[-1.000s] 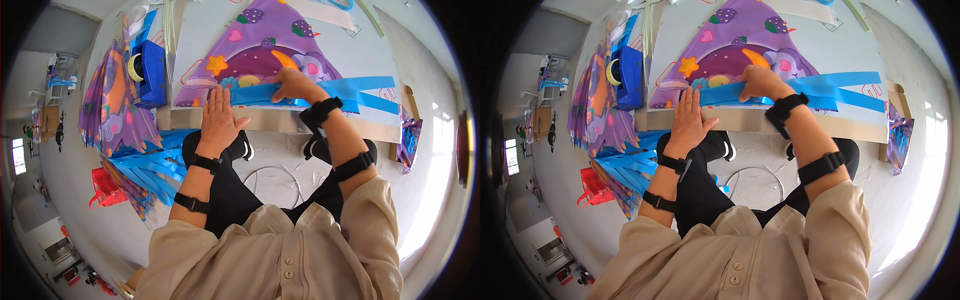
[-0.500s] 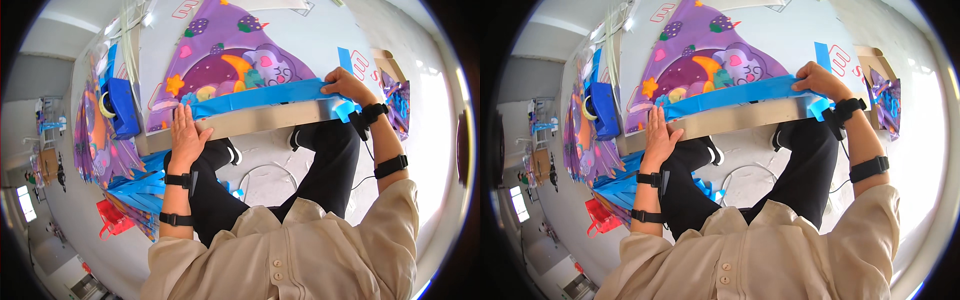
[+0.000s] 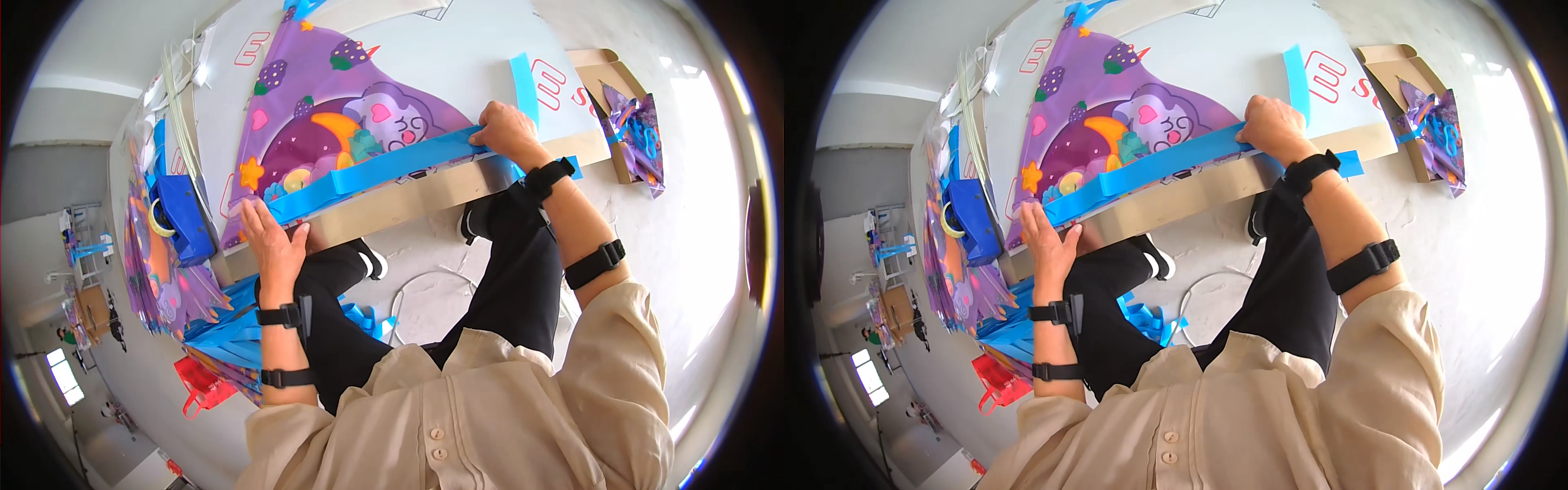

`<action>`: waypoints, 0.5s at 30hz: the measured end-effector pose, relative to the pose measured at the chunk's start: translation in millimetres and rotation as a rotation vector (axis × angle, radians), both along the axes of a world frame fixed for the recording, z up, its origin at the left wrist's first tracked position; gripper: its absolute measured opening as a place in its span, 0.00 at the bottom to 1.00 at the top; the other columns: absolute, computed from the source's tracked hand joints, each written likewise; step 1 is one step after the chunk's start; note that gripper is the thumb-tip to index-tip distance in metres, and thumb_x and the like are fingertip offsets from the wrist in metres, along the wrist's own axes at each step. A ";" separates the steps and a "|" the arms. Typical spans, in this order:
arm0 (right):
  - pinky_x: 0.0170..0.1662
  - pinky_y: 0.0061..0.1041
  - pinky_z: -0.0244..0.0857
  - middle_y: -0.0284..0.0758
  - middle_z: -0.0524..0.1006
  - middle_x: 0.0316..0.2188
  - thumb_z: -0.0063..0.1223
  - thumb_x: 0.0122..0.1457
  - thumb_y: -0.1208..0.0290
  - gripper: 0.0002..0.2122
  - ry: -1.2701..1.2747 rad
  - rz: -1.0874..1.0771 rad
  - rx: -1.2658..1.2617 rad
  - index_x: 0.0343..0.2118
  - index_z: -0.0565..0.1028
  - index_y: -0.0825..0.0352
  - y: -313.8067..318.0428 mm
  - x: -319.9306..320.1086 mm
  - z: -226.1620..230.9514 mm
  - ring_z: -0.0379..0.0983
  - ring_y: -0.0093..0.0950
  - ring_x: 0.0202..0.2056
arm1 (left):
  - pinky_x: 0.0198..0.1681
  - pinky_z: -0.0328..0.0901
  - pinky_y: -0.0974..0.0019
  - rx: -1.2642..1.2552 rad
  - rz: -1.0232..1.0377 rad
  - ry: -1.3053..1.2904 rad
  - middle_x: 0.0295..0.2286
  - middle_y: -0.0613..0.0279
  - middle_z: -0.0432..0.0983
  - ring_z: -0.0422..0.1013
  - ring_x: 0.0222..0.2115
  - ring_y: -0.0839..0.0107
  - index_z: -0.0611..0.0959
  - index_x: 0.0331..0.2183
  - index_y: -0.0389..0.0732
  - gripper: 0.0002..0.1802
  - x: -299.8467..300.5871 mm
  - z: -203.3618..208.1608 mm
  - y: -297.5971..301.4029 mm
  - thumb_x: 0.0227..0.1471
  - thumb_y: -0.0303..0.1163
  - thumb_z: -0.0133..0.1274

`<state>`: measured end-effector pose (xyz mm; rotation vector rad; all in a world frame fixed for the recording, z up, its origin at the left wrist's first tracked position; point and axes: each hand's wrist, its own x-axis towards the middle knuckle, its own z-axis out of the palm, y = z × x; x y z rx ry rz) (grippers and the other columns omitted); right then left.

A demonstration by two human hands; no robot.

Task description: Assembling and packaging colorful kite or streamer objects by folding them and securing them with tape.

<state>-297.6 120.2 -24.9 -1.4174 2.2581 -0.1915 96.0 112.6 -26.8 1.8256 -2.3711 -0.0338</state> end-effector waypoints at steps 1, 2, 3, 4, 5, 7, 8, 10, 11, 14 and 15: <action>0.38 0.32 0.68 0.41 0.79 0.29 0.67 0.40 0.63 0.16 -0.001 -0.010 0.015 0.32 0.79 0.66 1.2 -0.4 0.3 0.76 0.38 0.34 | 0.62 0.45 0.52 -0.068 -0.103 0.080 0.57 0.38 0.50 0.47 0.59 0.43 0.60 0.55 0.29 0.38 -28.2 17.4 1.4 0.44 0.28 0.56; 0.38 0.32 0.68 0.41 0.79 0.30 0.67 0.40 0.63 0.16 0.002 -0.010 0.016 0.32 0.79 0.65 1.8 -0.4 0.9 0.76 0.38 0.35 | 0.62 0.46 0.52 -0.134 -0.202 0.159 0.56 0.39 0.53 0.49 0.58 0.45 0.63 0.53 0.30 0.35 -56.7 30.6 2.8 0.42 0.23 0.55; 0.38 0.32 0.68 0.41 0.79 0.30 0.67 0.40 0.63 0.16 0.004 -0.012 0.016 0.32 0.79 0.65 2.1 0.2 2.6 0.76 0.38 0.35 | 0.57 0.54 0.53 -0.143 -0.383 0.295 0.50 0.43 0.63 0.59 0.53 0.47 0.67 0.50 0.31 0.29 -86.1 35.5 2.9 0.42 0.18 0.49; 0.38 0.33 0.68 0.41 0.79 0.30 0.67 0.40 0.63 0.16 0.000 -0.009 0.023 0.32 0.79 0.65 2.3 0.6 4.0 0.76 0.39 0.35 | 0.52 0.59 0.54 -0.051 -0.530 0.461 0.44 0.47 0.68 0.64 0.47 0.50 0.72 0.46 0.34 0.24 -117.9 37.0 2.6 0.43 0.17 0.47; 0.37 0.33 0.68 0.41 0.79 0.30 0.67 0.39 0.63 0.17 -0.007 -0.001 0.027 0.32 0.79 0.65 1.0 1.6 5.2 0.76 0.39 0.35 | 0.48 0.63 0.57 0.010 -0.619 0.550 0.39 0.50 0.71 0.66 0.43 0.51 0.76 0.41 0.36 0.20 -149.8 35.7 4.2 0.42 0.15 0.46; 0.37 0.33 0.69 0.41 0.79 0.29 0.66 0.40 0.62 0.15 0.020 0.003 -0.005 0.32 0.79 0.64 2.2 1.8 1.2 0.76 0.39 0.35 | 0.44 0.64 0.58 0.133 -0.730 0.654 0.35 0.51 0.71 0.67 0.40 0.53 0.78 0.37 0.35 0.16 -200.5 16.5 -4.5 0.42 0.15 0.45; 0.37 0.33 0.69 0.40 0.79 0.29 0.65 0.41 0.62 0.14 0.043 0.010 -0.033 0.31 0.79 0.63 2.7 3.2 -0.6 0.76 0.39 0.36 | 0.43 0.64 0.59 0.212 -0.686 0.660 0.35 0.51 0.72 0.68 0.39 0.54 0.79 0.36 0.35 0.15 -218.6 4.9 -12.2 0.43 0.16 0.45; 0.37 0.34 0.69 0.41 0.79 0.29 0.66 0.40 0.62 0.15 0.037 0.001 -0.046 0.30 0.79 0.64 1.0 6.4 -0.9 0.76 0.40 0.35 | 0.41 0.64 0.60 0.441 -0.548 0.629 0.33 0.49 0.73 0.69 0.37 0.55 0.82 0.33 0.36 0.13 -235.9 -11.9 -28.4 0.43 0.17 0.46; 0.36 0.34 0.68 0.42 0.79 0.28 0.66 0.39 0.61 0.16 0.031 -0.018 -0.051 0.29 0.79 0.65 2.3 5.5 0.2 0.76 0.40 0.34 | 0.40 0.65 0.60 0.595 -0.458 0.590 0.31 0.49 0.73 0.70 0.36 0.55 0.83 0.31 0.36 0.12 -241.5 -16.8 -32.4 0.43 0.18 0.46; 0.36 0.35 0.68 0.43 0.78 0.27 0.65 0.39 0.61 0.16 0.048 0.046 0.003 0.28 0.79 0.67 13.1 -3.1 10.8 0.75 0.41 0.33 | 0.38 0.65 0.58 0.527 -0.497 0.645 0.29 0.49 0.74 0.71 0.33 0.54 0.83 0.26 0.37 0.08 -243.5 -31.3 -34.0 0.45 0.24 0.48; 0.36 0.35 0.68 0.43 0.78 0.27 0.65 0.39 0.61 0.16 0.048 0.044 0.003 0.28 0.79 0.67 18.1 -5.5 17.3 0.75 0.41 0.33 | 0.37 0.65 0.54 0.522 -0.488 0.690 0.29 0.47 0.75 0.71 0.32 0.50 0.82 0.24 0.35 0.08 -243.8 -30.3 -34.5 0.45 0.27 0.50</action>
